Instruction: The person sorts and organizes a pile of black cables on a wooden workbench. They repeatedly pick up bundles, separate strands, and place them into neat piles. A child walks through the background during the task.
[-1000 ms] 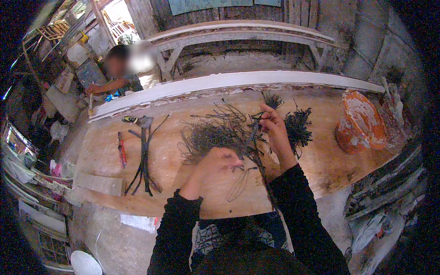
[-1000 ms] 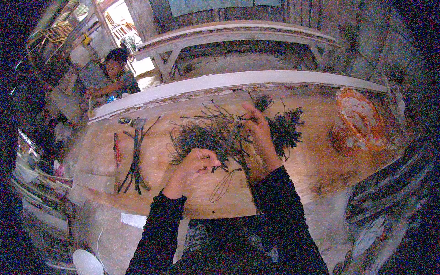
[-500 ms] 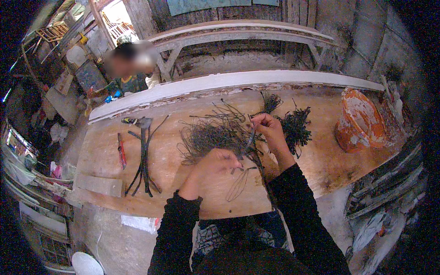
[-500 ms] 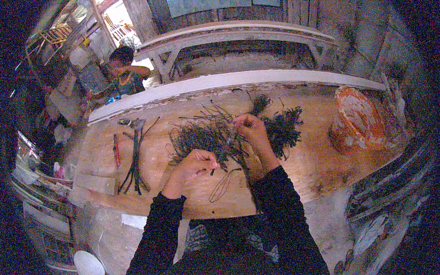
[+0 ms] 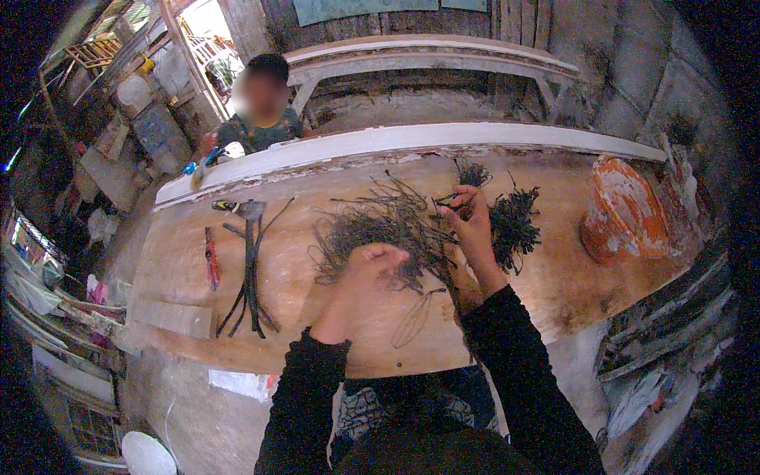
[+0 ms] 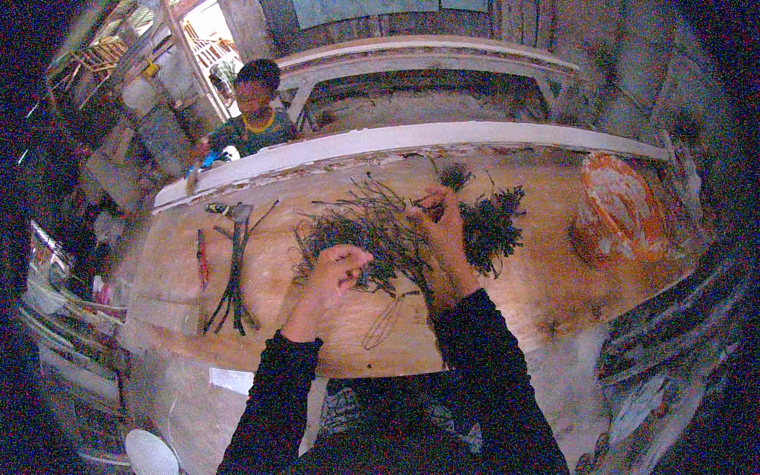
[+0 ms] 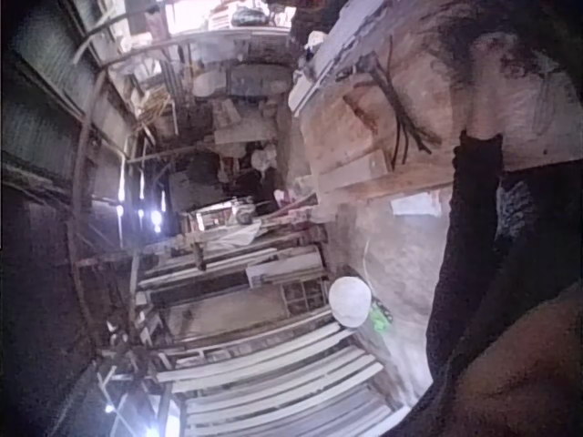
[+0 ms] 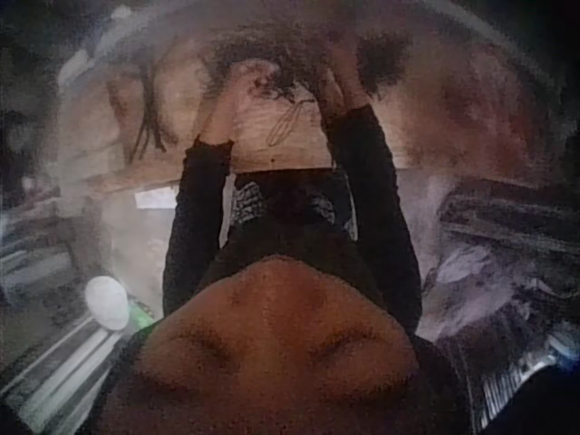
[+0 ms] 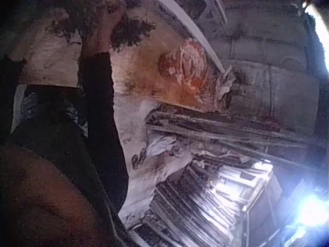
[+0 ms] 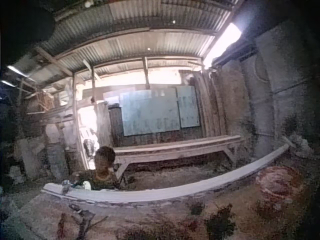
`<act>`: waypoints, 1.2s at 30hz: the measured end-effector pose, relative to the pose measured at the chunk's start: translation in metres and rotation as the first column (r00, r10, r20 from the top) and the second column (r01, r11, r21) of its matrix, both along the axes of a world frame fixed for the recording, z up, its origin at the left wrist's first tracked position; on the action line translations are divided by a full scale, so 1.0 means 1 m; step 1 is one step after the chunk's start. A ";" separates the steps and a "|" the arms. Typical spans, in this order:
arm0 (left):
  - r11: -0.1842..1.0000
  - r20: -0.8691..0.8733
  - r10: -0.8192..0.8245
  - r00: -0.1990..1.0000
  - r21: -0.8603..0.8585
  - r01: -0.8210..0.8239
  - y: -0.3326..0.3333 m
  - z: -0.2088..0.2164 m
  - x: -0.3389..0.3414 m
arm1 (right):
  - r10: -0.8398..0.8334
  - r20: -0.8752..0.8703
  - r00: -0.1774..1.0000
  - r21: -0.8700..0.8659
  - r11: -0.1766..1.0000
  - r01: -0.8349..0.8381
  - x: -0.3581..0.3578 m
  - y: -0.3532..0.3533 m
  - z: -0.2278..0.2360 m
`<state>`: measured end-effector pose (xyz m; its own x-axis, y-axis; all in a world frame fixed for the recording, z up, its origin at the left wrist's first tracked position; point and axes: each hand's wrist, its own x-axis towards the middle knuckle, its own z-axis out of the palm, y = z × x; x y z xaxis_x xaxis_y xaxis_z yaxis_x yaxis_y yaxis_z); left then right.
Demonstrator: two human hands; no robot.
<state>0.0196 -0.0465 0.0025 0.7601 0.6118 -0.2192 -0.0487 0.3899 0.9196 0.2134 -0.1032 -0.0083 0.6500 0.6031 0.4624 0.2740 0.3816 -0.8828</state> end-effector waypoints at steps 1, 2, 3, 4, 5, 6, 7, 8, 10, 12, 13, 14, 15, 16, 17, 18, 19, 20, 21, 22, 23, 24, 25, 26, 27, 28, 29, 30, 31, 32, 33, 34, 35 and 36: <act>0.996 0.014 0.077 0.997 -0.049 -0.076 0.002 0.000 0.001 | -0.003 -0.001 1.000 0.016 1.000 0.003 -0.005 0.000 0.000; 0.993 0.022 0.106 0.994 -0.058 -0.105 0.003 0.001 0.001 | 0.089 0.019 0.996 0.003 0.996 -0.089 -0.012 -0.002 -0.001; 0.989 0.030 0.135 0.990 -0.067 -0.133 0.003 0.003 0.002 | 0.180 0.038 0.983 -0.012 0.984 -0.180 -0.019 -0.005 -0.002; 0.984 0.037 0.167 0.985 -0.076 -0.164 0.003 0.004 0.001 | 0.273 0.054 0.960 -0.028 0.962 -0.272 -0.027 -0.008 0.002; 0.982 0.052 0.178 0.983 -0.078 -0.174 0.004 0.001 0.001 | 0.272 0.299 0.914 -0.084 0.962 -0.259 -0.031 -0.013 0.007; 0.980 0.067 0.188 0.980 -0.080 -0.183 0.006 -0.003 0.001 | 0.311 0.384 0.870 -0.088 0.950 -0.301 -0.036 -0.015 0.013; 0.978 0.080 0.199 0.977 -0.082 -0.192 0.007 -0.003 0.000 | 0.345 0.463 0.816 -0.095 0.935 -0.341 -0.042 -0.016 0.017; 0.977 0.082 0.204 0.975 -0.084 -0.198 0.007 -0.004 -0.001 | 0.375 0.538 0.755 -0.106 0.919 -0.380 -0.047 -0.016 0.020; 0.975 0.087 0.209 0.974 -0.090 -0.201 0.008 -0.003 -0.002 | 0.375 0.538 0.755 -0.117 0.920 -0.373 -0.053 -0.017 0.019; 0.978 0.086 0.195 0.977 -0.089 -0.187 0.007 -0.003 -0.001 | 0.348 0.564 0.749 -0.105 0.930 -0.353 -0.054 -0.016 0.016; 0.980 0.087 0.188 0.978 -0.089 -0.180 0.006 -0.002 0.000 | 0.332 0.592 0.734 -0.105 0.935 -0.338 -0.053 -0.017 0.016; 0.981 0.069 0.183 0.981 -0.076 -0.178 0.005 -0.002 0.001 | 0.315 0.620 0.719 -0.104 0.941 -0.322 -0.053 -0.018 0.016; 0.982 0.051 0.178 0.983 -0.064 -0.175 0.004 -0.002 0.004 | 0.298 0.646 0.702 -0.104 0.946 -0.306 -0.052 -0.019 0.016; 0.983 0.031 0.178 0.984 -0.050 -0.176 0.003 -0.002 0.004 | 0.290 0.646 0.706 -0.094 0.948 -0.304 -0.053 -0.019 0.015; 0.984 0.039 0.169 0.985 -0.058 -0.166 0.004 -0.003 0.004 | 0.282 0.646 0.709 -0.084 0.950 -0.301 -0.055 -0.018 0.013; 0.986 0.046 0.159 0.986 -0.065 -0.156 0.005 -0.004 0.003 | 0.273 0.646 0.713 -0.074 0.952 -0.298 -0.056 -0.018 0.011; 0.987 0.054 0.150 0.987 -0.072 -0.146 0.006 -0.005 0.002 | 0.274 0.655 0.704 -0.076 0.951 -0.299 -0.056 -0.018 0.011; 0.987 0.048 0.146 0.988 -0.070 -0.143 0.008 -0.007 0.002 | 0.274 0.663 0.696 -0.078 0.951 -0.300 -0.056 -0.018 0.011; 0.988 0.041 0.142 0.989 -0.067 -0.139 0.009 -0.008 0.001 | 0.274 0.672 0.688 -0.080 0.950 -0.300 -0.056 -0.018 0.011; 0.989 0.035 0.137 0.990 -0.065 -0.135 0.009 -0.008 0.001 | 0.266 0.677 0.686 -0.079 0.953 -0.292 -0.056 -0.018 0.011; 0.985 0.055 0.165 0.985 -0.068 -0.161 0.008 -0.008 0.002 | 0.259 0.681 0.685 -0.077 0.956 -0.285 -0.056 -0.018 0.012; 0.980 0.075 0.192 0.978 -0.071 -0.187 0.007 -0.007 0.002 | 0.251 0.686 0.683 -0.075 0.958 -0.278 -0.057 -0.018 0.012; 0.974 0.095 0.218 0.971 -0.075 -0.211 0.005 -0.006 0.003 | 0.258 0.684 0.682 -0.092 0.958 -0.271 -0.057 -0.018 0.012; 0.969 0.103 0.241 0.965 -0.082 -0.233 0.005 -0.006 0.003 | 0.265 0.682 0.682 -0.108 0.958 -0.264 -0.057 -0.018 0.012; 0.963 0.111 0.264 0.958 -0.090 -0.255 0.006 -0.005 0.003 | 0.272 0.679 0.681 -0.125 0.958 -0.258 -0.057 -0.018 0.012; 0.957 0.119 0.285 0.951 -0.097 -0.274 0.006 -0.004 0.004 | 0.294 0.623 0.724 -0.116 0.951 -0.287 -0.058 -0.018 0.011; 0.959 0.143 0.277 0.950 -0.103 -0.264 0.006 -0.002 0.004 | 0.317 0.564 0.763 -0.105 0.943 -0.314 -0.060 -0.017 0.011; 0.961 0.167 0.269 0.949 -0.109 -0.253 0.005 0.000 0.003 | 0.339 0.502 0.796 -0.092 0.936 -0.341 -0.061 -0.016 0.010; 0.964 0.191 0.260 0.946 -0.114 -0.242 0.005 0.001 0.003 | 0.416 0.328 0.848 -0.113 0.909 -0.402 -0.062 -0.016 0.007; 0.962 0.224 0.260 0.939 -0.142 -0.232 0.005 0.001 0.003 | 0.478 0.142 0.867 -0.120 0.877 -0.464 -0.062 -0.015 0.003; 0.960 0.256 0.260 0.931 -0.171 -0.221 0.004 0.001 0.004 | 0.522 -0.050 0.851 -0.114 0.844 -0.524 -0.062 -0.015 0.001; 0.957 0.288 0.263 0.921 -0.198 -0.212 0.004 -0.001 0.004 | 0.552 -0.133 0.823 -0.118 0.816 -0.566 -0.061 -0.015 0.002; 0.955 0.284 0.272 0.919 -0.199 -0.221 0.005 -0.003 0.004 | 0.576 -0.216 0.788 -0.117 0.786 -0.607 -0.059 -0.015 0.006; 0.953 0.281 0.280 0.918 -0.200 -0.229 0.005 -0.005 0.004 | 0.594 -0.298 0.748 -0.112 0.756 -0.645 -0.057 -0.014 0.008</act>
<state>0.0232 -0.0414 -0.0029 0.6284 0.7695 -0.1144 -0.4319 0.4674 0.7714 0.1563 -0.1174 -0.0007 0.1701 0.9694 0.1771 -0.1811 0.2074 -0.9613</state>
